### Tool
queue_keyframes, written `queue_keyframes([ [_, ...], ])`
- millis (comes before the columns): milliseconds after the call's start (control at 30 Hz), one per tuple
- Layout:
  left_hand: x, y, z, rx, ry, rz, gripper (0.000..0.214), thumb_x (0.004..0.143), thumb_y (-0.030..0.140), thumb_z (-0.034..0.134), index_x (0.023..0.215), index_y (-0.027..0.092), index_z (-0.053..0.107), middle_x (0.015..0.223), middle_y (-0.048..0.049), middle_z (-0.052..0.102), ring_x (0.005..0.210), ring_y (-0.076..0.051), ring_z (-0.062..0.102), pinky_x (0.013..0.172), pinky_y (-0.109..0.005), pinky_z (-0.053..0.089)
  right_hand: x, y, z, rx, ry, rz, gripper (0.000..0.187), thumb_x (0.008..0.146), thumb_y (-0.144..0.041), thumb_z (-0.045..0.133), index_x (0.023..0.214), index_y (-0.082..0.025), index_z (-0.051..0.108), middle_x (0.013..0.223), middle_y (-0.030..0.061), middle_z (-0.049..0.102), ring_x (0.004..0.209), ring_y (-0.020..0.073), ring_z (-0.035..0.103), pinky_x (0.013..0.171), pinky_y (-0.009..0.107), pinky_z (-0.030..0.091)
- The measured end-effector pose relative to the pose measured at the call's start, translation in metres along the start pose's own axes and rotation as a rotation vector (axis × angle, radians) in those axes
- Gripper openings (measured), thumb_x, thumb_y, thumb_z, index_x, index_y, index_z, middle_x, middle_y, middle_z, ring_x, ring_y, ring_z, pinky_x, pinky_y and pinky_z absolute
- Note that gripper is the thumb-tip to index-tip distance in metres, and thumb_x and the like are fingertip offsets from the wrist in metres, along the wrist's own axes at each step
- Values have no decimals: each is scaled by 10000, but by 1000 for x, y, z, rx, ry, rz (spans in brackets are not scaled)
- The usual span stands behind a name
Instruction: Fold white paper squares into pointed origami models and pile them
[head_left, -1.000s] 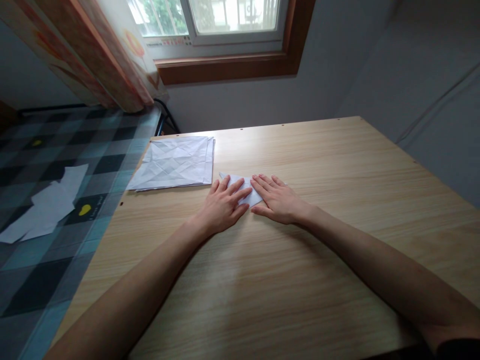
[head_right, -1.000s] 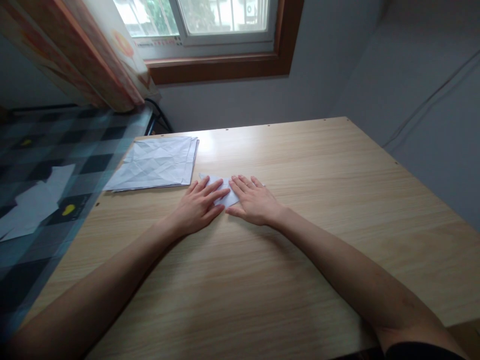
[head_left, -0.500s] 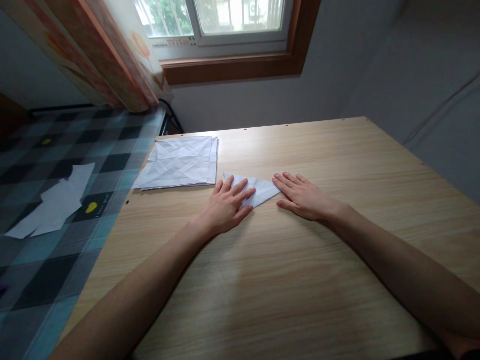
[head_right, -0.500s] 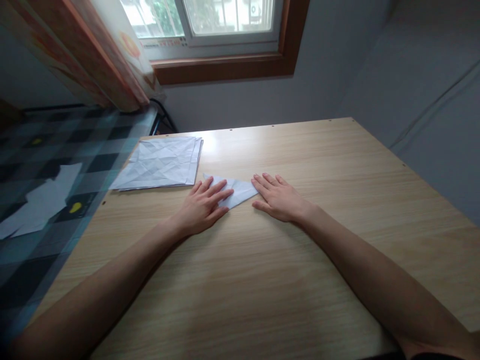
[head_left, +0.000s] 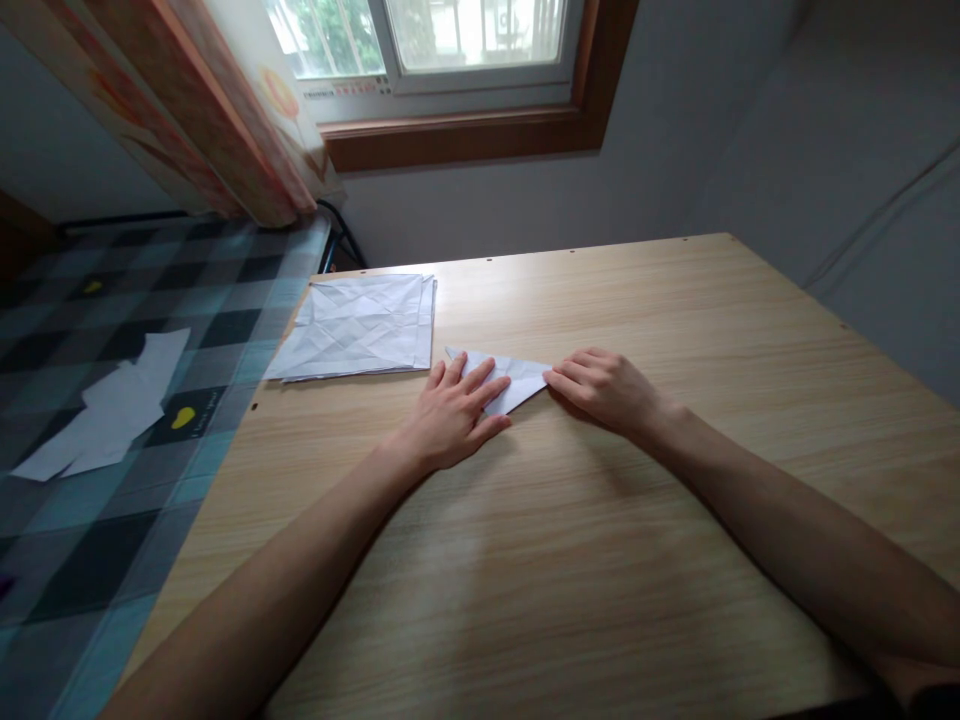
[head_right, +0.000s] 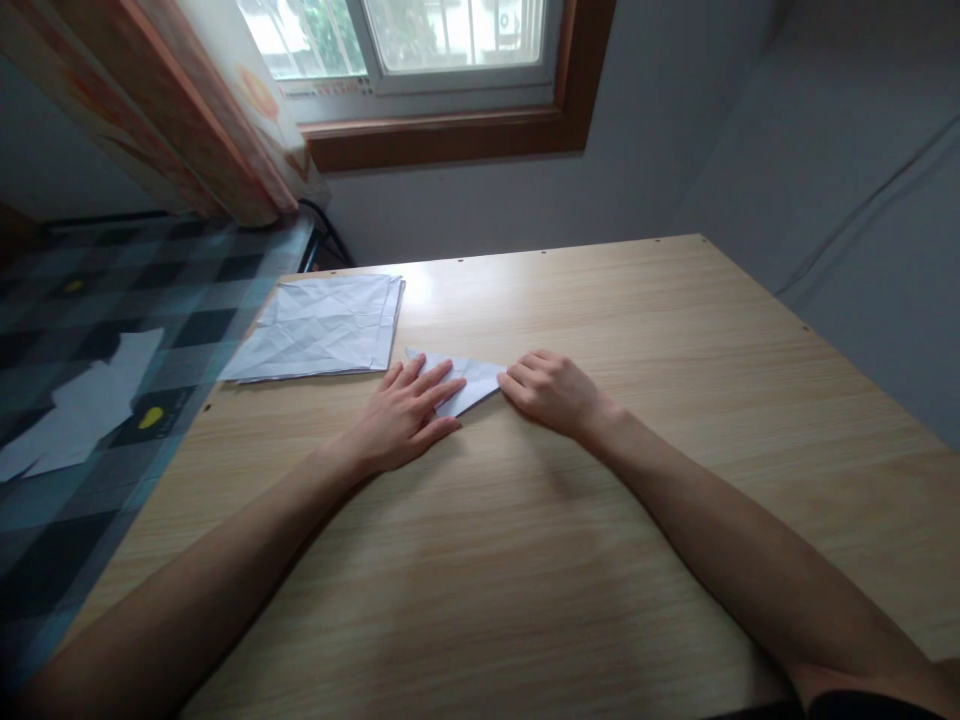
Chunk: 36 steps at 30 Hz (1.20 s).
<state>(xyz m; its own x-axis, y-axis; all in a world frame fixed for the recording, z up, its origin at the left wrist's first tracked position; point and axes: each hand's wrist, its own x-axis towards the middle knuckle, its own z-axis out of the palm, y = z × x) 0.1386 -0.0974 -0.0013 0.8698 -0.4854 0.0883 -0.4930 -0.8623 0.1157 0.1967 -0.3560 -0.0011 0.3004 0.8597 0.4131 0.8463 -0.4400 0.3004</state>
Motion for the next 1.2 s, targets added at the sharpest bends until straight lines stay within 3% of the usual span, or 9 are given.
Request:
queue_keyframes([
  [133,0,-1,0,0,110,83,649,864,626,582,1365,213,562,1459,-134,523,1352,-412,433,1107,-604,307,0,-1,0,39,210,89,144,962,-155,527,945,-171,669,839,61,699,783,211,565,722,349,410],
  [333,-1,8,-3,-128,489,205,259,932,240,527,1135,189,680,1100,-73,748,983,-213,692,898,-358,490,4,-9,5,378,496,367,213,938,-120,492,1031,-234,646,928,53,676,890,225,589,803,394,481],
  [400,-1,15,-8,-244,625,157,230,931,212,524,1079,178,697,1009,-69,764,870,-180,703,791,-305,508,7,-10,9,533,578,539,198,932,-224,553,1115,-254,621,1041,68,656,991,246,596,862,434,496],
  [500,1,27,-16,-491,788,-32,178,924,254,564,966,174,718,813,-21,750,666,-122,650,625,-232,481,13,-12,15,908,681,802,493,819,-430,724,1250,-281,537,1218,84,604,1089,255,594,910,440,516],
  [567,5,33,-19,-697,858,-213,187,885,322,621,848,163,711,680,9,702,577,-110,587,557,-219,453,18,-16,17,1274,641,884,595,744,-507,779,1235,-276,537,1194,77,618,1026,233,632,880,412,544],
  [667,10,40,-17,-1122,823,-407,272,824,423,690,811,151,698,736,-11,714,633,-134,608,581,-235,488,27,-30,15,1712,446,910,511,727,-508,795,1110,-227,607,1010,52,679,847,189,676,775,364,575],
  [800,14,43,-6,-1495,705,-487,360,716,471,784,827,145,680,762,-30,708,630,-138,620,601,-254,519,37,-47,9,1848,349,914,374,712,-456,818,924,-187,668,827,22,703,706,148,658,656,294,566],
  [933,17,35,-4,-1513,727,-497,380,682,438,812,874,144,667,753,-15,695,607,-116,611,568,-228,518,41,-50,9,1796,321,969,336,680,-443,827,788,-164,676,661,3,673,552,123,600,542,265,523],
  [1200,21,16,-2,-1607,702,-636,359,650,422,791,714,148,568,616,23,607,504,-99,565,454,-220,507,37,-42,20,1741,362,1016,333,707,-421,793,651,-169,582,558,-38,573,494,78,504,478,208,391],
])
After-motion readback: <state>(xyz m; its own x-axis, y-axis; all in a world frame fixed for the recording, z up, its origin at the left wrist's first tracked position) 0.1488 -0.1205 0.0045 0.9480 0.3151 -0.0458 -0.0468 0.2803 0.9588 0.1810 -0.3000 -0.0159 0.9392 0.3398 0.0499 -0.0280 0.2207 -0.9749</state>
